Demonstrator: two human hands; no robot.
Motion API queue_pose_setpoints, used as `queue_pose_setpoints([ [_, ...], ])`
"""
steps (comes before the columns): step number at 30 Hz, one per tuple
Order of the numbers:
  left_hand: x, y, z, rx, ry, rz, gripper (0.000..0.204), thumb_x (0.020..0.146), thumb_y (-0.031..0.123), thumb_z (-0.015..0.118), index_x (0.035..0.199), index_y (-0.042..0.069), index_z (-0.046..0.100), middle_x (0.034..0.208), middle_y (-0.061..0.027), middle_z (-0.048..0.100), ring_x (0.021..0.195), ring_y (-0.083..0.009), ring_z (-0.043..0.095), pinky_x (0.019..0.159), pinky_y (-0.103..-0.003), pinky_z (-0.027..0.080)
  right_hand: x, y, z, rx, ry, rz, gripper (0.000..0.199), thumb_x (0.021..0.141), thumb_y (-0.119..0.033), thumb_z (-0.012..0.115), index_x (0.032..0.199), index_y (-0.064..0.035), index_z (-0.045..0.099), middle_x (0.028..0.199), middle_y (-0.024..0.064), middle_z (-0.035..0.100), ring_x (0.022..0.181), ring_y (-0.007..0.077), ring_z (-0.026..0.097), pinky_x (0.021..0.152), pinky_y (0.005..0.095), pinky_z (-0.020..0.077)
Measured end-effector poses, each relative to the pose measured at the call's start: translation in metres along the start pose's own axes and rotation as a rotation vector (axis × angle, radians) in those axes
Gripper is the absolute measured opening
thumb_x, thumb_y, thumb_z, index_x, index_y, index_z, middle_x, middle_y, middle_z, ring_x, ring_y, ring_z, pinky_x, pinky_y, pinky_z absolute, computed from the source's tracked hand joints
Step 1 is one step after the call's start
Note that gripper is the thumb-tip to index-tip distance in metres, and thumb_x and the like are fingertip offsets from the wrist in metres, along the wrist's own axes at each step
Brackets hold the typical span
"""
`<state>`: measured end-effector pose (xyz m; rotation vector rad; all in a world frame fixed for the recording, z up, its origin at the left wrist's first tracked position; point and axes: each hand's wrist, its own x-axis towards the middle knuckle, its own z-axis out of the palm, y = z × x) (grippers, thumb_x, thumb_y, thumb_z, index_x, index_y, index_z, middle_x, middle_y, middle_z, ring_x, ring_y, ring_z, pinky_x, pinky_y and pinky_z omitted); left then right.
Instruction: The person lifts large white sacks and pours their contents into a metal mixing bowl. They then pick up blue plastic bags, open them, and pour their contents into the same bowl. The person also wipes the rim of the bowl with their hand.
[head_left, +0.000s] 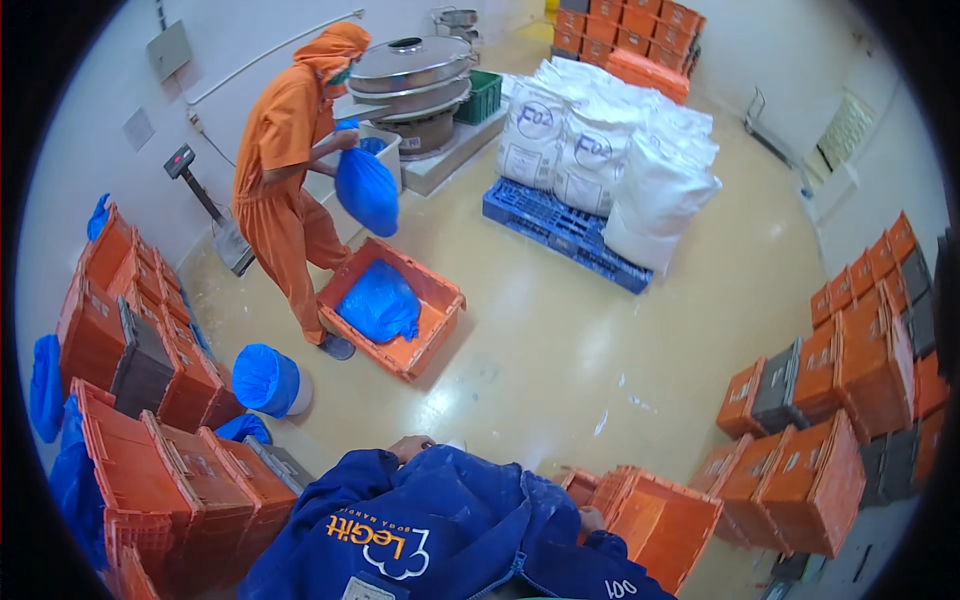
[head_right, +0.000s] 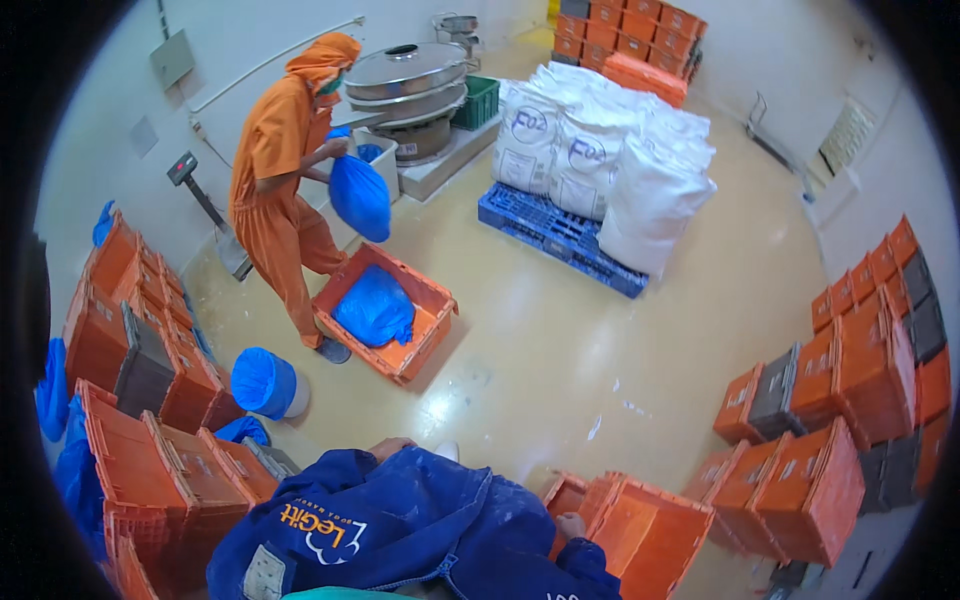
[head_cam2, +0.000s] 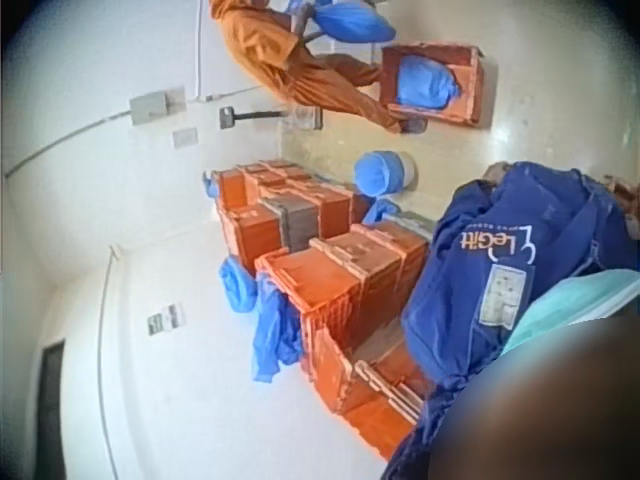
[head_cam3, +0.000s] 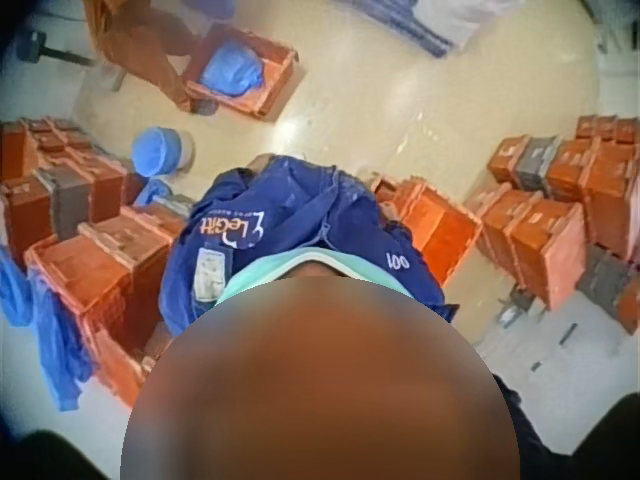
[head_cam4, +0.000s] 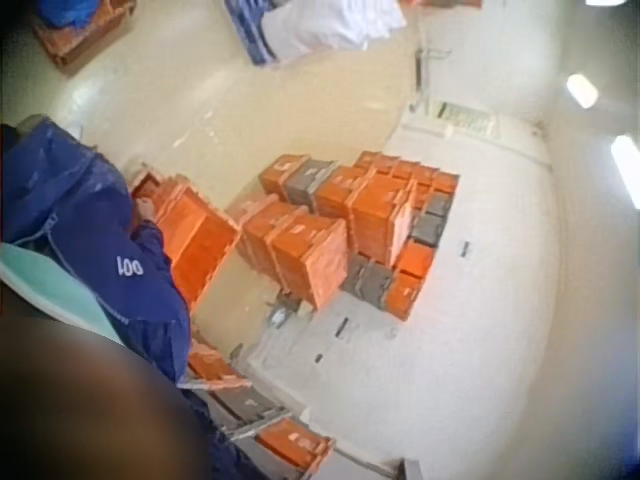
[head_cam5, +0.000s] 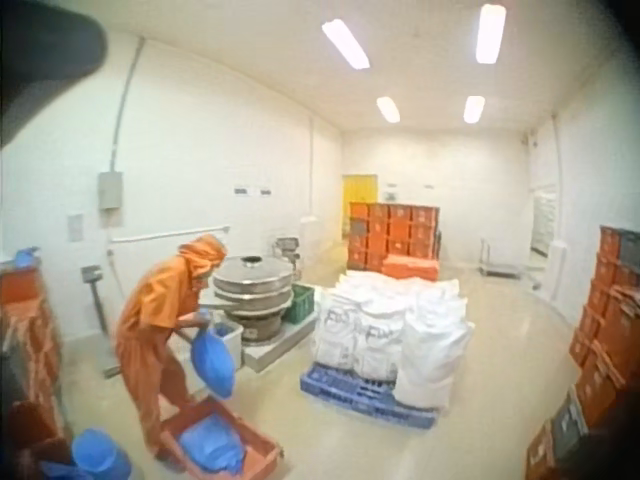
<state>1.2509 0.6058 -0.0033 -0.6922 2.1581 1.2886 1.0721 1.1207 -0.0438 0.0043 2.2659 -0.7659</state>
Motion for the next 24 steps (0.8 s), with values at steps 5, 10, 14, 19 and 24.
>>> queue_pose_setpoints([
  [5, 0.004, -0.015, -0.055, 0.021, 0.087, -0.031, 0.054, 0.082, 0.043, 0.061, 0.120, 0.005, 0.059, 0.113, -0.0176, 0.064, 0.105, -0.0299, 0.062, 0.093, -0.037, 0.047, 0.039, -0.056, 0.024, 0.045, -0.022, -0.056, 0.028, 0.079, -0.025, 0.060, 0.091, -0.0019, 0.070, 0.082, 0.0124, 0.069, 0.072, 0.0238, 0.065, 0.068, 0.0361, 0.0506],
  [10, 0.006, -0.072, -0.106, 0.198, 0.065, -0.100, 0.047, 0.087, 0.040, 0.056, 0.119, 0.005, 0.060, 0.115, -0.0178, 0.063, 0.110, -0.0323, 0.058, 0.096, -0.039, 0.044, 0.075, -0.142, 0.057, 0.156, -0.001, -0.102, 0.037, 0.082, -0.030, 0.059, 0.105, -0.0016, 0.067, 0.094, 0.0146, 0.069, 0.077, 0.0261, 0.066, 0.074, 0.0373, 0.0521],
  [14, 0.043, -0.065, -0.158, 0.045, 0.140, -0.175, 0.047, 0.086, 0.039, 0.056, 0.119, 0.005, 0.060, 0.116, -0.0175, 0.063, 0.108, -0.0315, 0.059, 0.094, -0.038, 0.045, 0.117, -0.152, 0.056, 0.113, -0.001, -0.124, 0.040, 0.083, -0.028, 0.063, 0.108, 0.0030, 0.064, 0.097, 0.0182, 0.068, 0.091, 0.0262, 0.066, 0.080, 0.0352, 0.0511],
  [19, 0.099, -0.028, -0.205, -0.032, 0.295, -0.167, 0.044, 0.087, 0.037, 0.055, 0.119, 0.006, 0.060, 0.114, -0.0161, 0.064, 0.107, -0.0303, 0.060, 0.093, -0.038, 0.046, 0.137, -0.201, 0.003, -0.067, -0.097, -0.011, 0.045, 0.082, -0.038, 0.064, 0.105, 0.0005, 0.067, 0.093, 0.0177, 0.069, 0.087, 0.0255, 0.067, 0.078, 0.0356, 0.0511],
  [24, 0.159, 0.012, -0.221, -0.121, 0.329, -0.211, 0.044, 0.087, 0.038, 0.054, 0.118, 0.008, 0.061, 0.112, -0.0164, 0.064, 0.106, -0.0295, 0.060, 0.091, -0.038, 0.046, 0.230, -0.243, -0.051, -0.235, -0.219, 0.126, 0.047, 0.079, -0.041, 0.063, 0.103, -0.0003, 0.068, 0.084, 0.0125, 0.070, 0.073, 0.0232, 0.066, 0.071, 0.0359, 0.0516],
])
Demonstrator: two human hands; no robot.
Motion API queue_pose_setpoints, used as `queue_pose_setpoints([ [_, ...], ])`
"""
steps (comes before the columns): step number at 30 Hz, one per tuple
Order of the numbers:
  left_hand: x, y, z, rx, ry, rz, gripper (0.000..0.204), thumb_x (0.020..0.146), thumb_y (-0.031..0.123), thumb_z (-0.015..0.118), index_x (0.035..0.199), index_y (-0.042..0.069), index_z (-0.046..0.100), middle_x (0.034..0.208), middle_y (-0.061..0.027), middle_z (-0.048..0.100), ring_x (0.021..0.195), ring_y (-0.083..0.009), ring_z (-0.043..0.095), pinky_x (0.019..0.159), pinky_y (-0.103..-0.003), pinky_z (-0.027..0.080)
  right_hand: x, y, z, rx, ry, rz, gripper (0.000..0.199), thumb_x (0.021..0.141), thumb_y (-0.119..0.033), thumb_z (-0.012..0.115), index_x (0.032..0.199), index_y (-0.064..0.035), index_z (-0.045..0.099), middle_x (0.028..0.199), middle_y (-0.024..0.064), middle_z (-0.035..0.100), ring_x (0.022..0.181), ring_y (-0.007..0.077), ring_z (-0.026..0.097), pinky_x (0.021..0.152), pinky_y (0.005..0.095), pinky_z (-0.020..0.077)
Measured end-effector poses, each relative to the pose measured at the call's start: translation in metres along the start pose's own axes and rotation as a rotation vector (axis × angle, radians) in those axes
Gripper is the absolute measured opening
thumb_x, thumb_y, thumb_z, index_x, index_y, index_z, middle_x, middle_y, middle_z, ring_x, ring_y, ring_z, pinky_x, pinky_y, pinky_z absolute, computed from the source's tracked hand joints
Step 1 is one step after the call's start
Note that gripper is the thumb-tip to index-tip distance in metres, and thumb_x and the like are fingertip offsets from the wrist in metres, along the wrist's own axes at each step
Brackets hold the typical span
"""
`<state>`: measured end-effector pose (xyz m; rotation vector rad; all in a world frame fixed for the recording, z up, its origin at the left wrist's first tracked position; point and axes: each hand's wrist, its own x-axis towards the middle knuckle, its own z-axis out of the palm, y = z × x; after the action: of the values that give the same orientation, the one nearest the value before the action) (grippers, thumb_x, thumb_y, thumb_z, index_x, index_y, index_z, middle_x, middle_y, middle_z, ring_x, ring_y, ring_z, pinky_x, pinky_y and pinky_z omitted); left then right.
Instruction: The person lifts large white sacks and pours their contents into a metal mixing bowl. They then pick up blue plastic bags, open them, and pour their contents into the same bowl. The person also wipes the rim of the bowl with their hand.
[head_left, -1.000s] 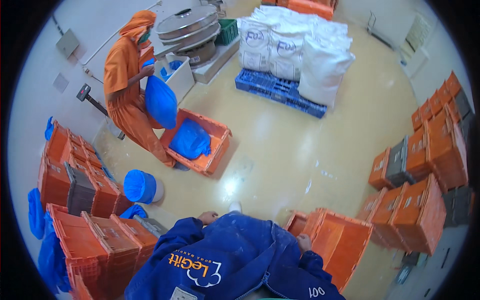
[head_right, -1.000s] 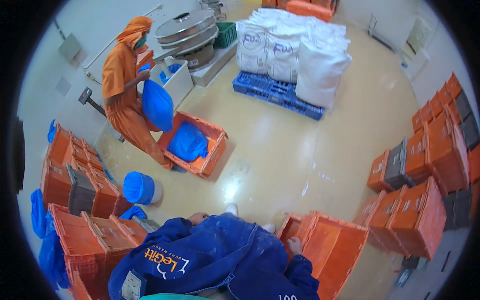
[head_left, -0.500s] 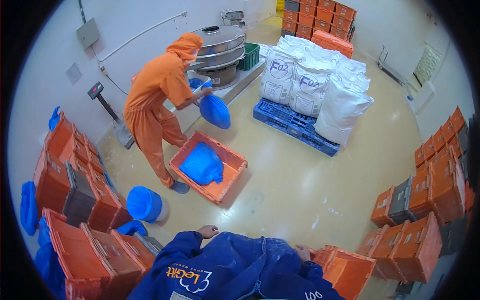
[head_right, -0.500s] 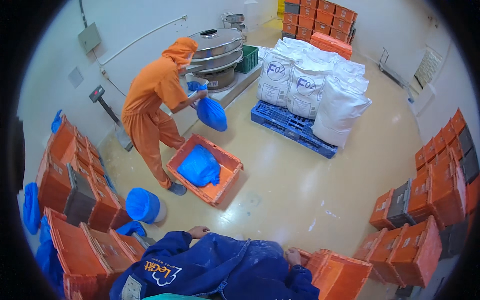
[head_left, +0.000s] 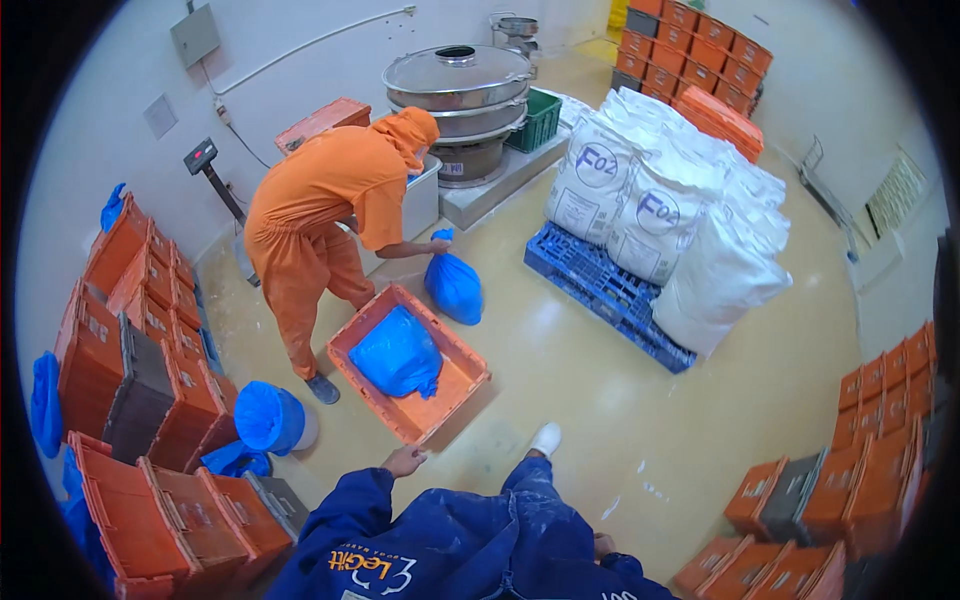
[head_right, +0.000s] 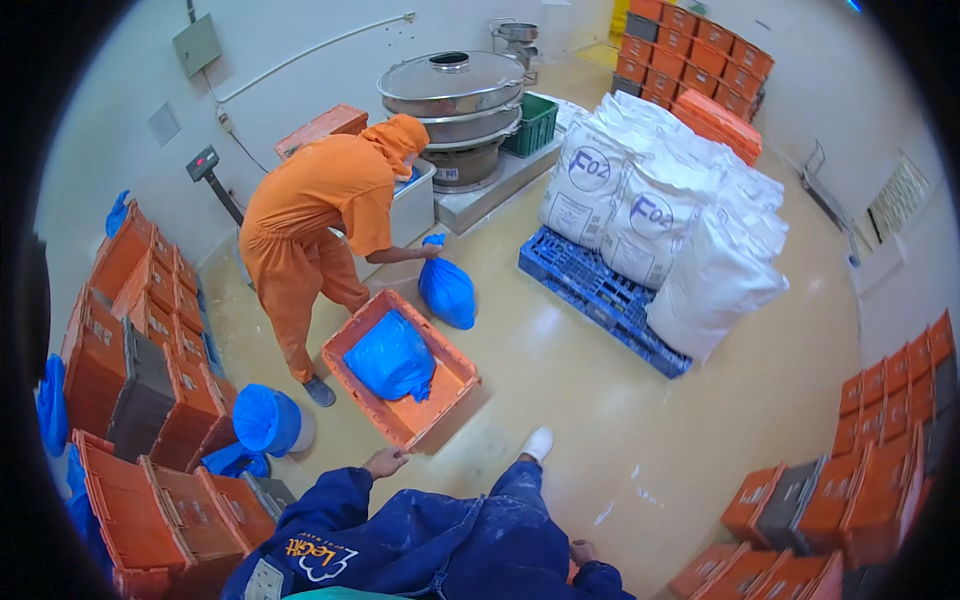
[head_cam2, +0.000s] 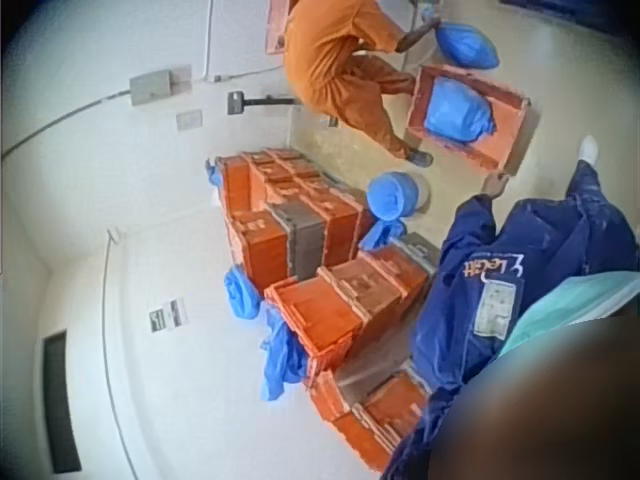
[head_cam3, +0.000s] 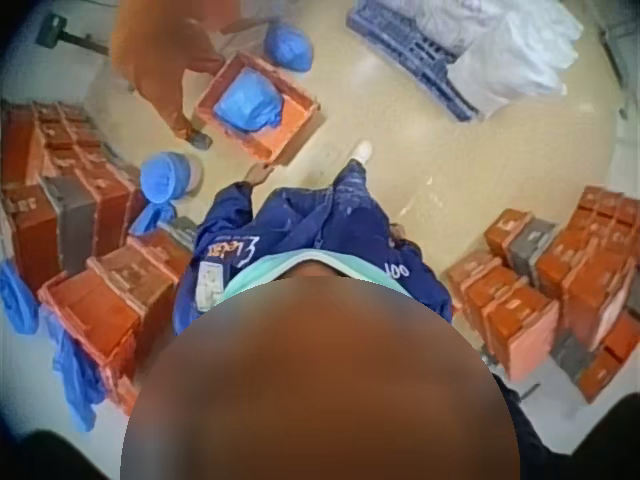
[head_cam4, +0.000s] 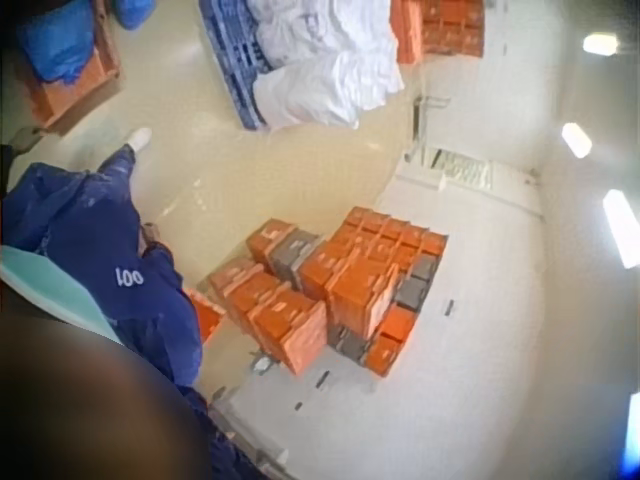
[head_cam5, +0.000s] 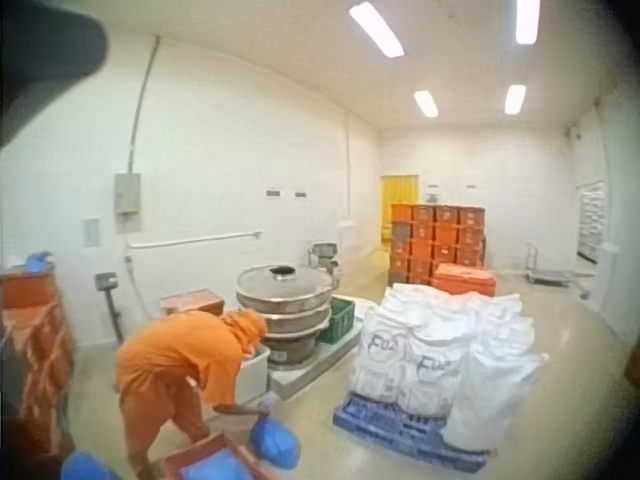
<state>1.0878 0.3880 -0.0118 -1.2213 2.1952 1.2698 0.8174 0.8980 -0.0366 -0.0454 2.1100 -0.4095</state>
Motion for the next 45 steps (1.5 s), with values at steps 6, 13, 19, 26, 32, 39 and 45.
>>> queue_pose_setpoints([
  [6, 0.054, 0.024, 0.053, -0.052, -0.166, -0.074, 0.043, 0.088, 0.038, 0.053, 0.117, 0.008, 0.062, 0.110, -0.0172, 0.065, 0.105, -0.0312, 0.060, 0.093, -0.040, 0.044, 0.198, -0.034, -0.149, -0.621, 0.171, -0.805, 0.022, 0.077, -0.025, 0.068, 0.082, -0.0034, 0.069, 0.073, 0.0111, 0.067, 0.066, 0.0212, 0.065, 0.064, 0.0345, 0.0513],
  [13, 0.122, 0.152, 0.032, -0.475, 0.134, -0.073, 0.042, 0.091, 0.029, 0.057, 0.120, -0.002, 0.057, 0.107, -0.0147, 0.064, 0.097, -0.0231, 0.060, 0.086, -0.033, 0.047, 0.313, -0.265, -0.303, -0.154, 0.285, -0.459, 0.036, 0.080, -0.020, 0.062, 0.107, 0.0040, 0.064, 0.078, 0.0126, 0.067, 0.067, 0.0185, 0.064, 0.064, 0.0317, 0.0514],
  [19, 0.179, 0.187, 0.007, -0.593, 0.222, -0.216, 0.041, 0.089, 0.028, 0.059, 0.117, -0.001, 0.060, 0.108, -0.0181, 0.065, 0.101, -0.0247, 0.062, 0.088, -0.032, 0.047, 0.327, -0.468, -0.289, -0.074, 0.015, -0.585, 0.039, 0.082, -0.025, 0.063, 0.111, 0.0005, 0.062, 0.089, 0.0152, 0.068, 0.081, 0.0230, 0.064, 0.074, 0.0343, 0.0507],
  [26, 0.278, 0.085, 0.009, -0.339, -0.106, -0.157, 0.039, 0.088, 0.034, 0.054, 0.103, 0.000, 0.065, 0.101, -0.0168, 0.065, 0.093, -0.0265, 0.063, 0.082, -0.036, 0.048, 0.306, -0.587, -0.272, -0.605, -0.374, -0.607, 0.044, 0.082, -0.029, 0.063, 0.117, -0.0028, 0.060, 0.103, 0.0164, 0.068, 0.097, 0.0296, 0.064, 0.086, 0.0373, 0.0488],
  [32, 0.402, 0.166, -0.145, -0.487, 0.540, -0.144, 0.038, 0.090, 0.033, 0.053, 0.110, 0.001, 0.058, 0.097, -0.0198, 0.063, 0.093, -0.0353, 0.060, 0.080, -0.044, 0.046, 0.405, -0.635, -0.316, -0.365, -0.087, -0.563, 0.039, 0.083, -0.022, 0.064, 0.113, 0.0018, 0.061, 0.089, 0.0143, 0.068, 0.077, 0.0179, 0.065, 0.069, 0.0300, 0.0507],
  [39, 0.449, 0.284, -0.311, -0.815, 0.525, -0.062, 0.034, 0.094, 0.021, 0.055, 0.118, -0.003, 0.055, 0.102, -0.0082, 0.063, 0.091, -0.0162, 0.059, 0.080, -0.031, 0.048, 0.520, -0.744, -0.330, -0.648, -0.092, -0.510, 0.038, 0.079, -0.030, 0.066, 0.102, 0.0002, 0.066, 0.084, 0.0149, 0.068, 0.077, 0.0218, 0.066, 0.068, 0.0343, 0.0510],
  [45, 0.465, 0.231, -0.259, -1.048, 0.322, -0.477, 0.039, 0.092, 0.027, 0.054, 0.119, -0.002, 0.057, 0.106, -0.0165, 0.065, 0.100, -0.0245, 0.062, 0.087, -0.035, 0.048, 0.572, -0.909, -0.255, -0.773, -0.363, -0.692, 0.039, 0.081, -0.032, 0.061, 0.106, -0.0029, 0.066, 0.109, 0.0203, 0.065, 0.107, 0.0351, 0.059, 0.093, 0.0404, 0.0452],
])
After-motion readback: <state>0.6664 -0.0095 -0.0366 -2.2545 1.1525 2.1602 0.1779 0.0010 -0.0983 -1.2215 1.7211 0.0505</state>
